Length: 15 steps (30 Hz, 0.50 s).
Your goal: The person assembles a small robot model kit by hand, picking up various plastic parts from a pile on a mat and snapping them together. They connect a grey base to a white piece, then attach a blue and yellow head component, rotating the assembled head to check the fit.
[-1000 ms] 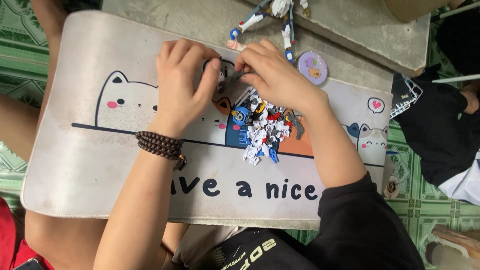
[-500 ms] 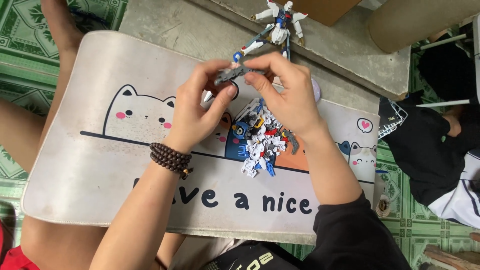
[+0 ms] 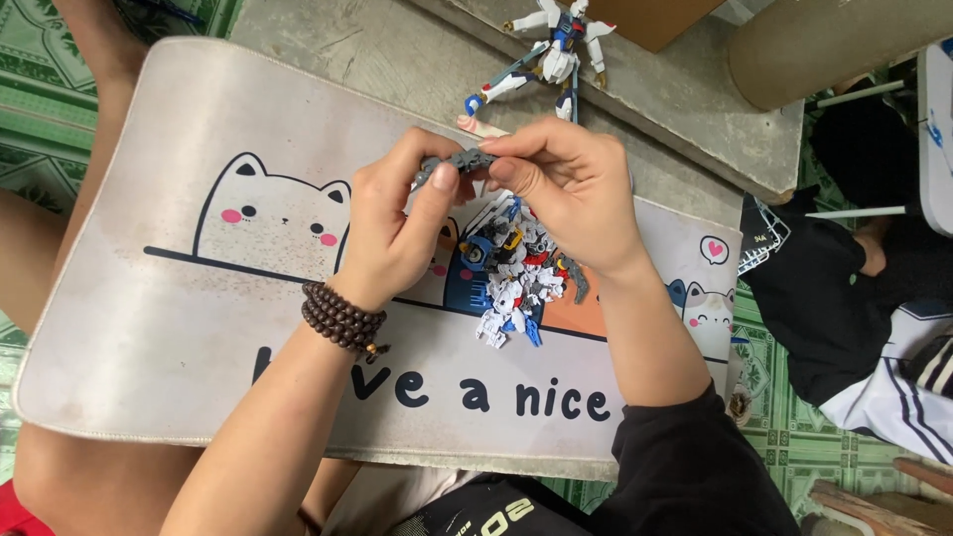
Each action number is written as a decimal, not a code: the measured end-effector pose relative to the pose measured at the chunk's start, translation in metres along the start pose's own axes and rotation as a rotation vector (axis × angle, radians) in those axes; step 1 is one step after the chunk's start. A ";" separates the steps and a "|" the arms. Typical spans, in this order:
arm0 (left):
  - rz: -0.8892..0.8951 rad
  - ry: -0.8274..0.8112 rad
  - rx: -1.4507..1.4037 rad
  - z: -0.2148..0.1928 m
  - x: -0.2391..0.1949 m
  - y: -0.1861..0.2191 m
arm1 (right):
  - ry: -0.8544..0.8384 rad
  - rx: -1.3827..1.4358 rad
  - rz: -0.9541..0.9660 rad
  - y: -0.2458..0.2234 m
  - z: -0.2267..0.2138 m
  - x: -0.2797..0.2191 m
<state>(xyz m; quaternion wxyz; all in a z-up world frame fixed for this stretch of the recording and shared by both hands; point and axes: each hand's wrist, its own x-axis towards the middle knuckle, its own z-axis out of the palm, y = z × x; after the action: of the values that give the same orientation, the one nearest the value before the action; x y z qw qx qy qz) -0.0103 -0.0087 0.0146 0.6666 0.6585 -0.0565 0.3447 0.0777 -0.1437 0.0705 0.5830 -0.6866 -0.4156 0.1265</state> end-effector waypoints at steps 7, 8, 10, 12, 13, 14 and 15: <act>-0.332 -0.078 -0.441 -0.003 0.006 -0.008 | 0.007 0.212 0.209 0.012 -0.003 0.002; -0.387 -0.074 -0.520 -0.003 0.006 -0.007 | 0.002 0.240 0.234 0.010 -0.003 0.001; -0.444 -0.067 -0.600 -0.004 0.006 -0.006 | -0.004 0.269 0.262 0.009 -0.003 0.000; -0.491 -0.099 -0.757 -0.003 0.007 -0.008 | -0.020 0.338 0.297 0.010 -0.006 -0.002; -0.494 -0.099 -0.758 -0.004 0.006 -0.009 | -0.019 0.338 0.299 0.011 -0.006 -0.003; -0.497 -0.109 -0.785 -0.005 0.006 -0.009 | -0.021 0.392 0.321 0.012 -0.006 -0.002; -0.500 -0.120 -0.813 -0.006 0.007 -0.009 | -0.023 0.446 0.342 0.013 -0.005 -0.002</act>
<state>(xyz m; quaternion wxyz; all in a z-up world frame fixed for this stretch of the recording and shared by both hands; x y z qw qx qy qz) -0.0023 0.0002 0.0098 0.9280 0.3568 -0.0649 0.0853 0.0854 -0.1486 0.0601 0.6850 -0.6000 -0.2624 0.3192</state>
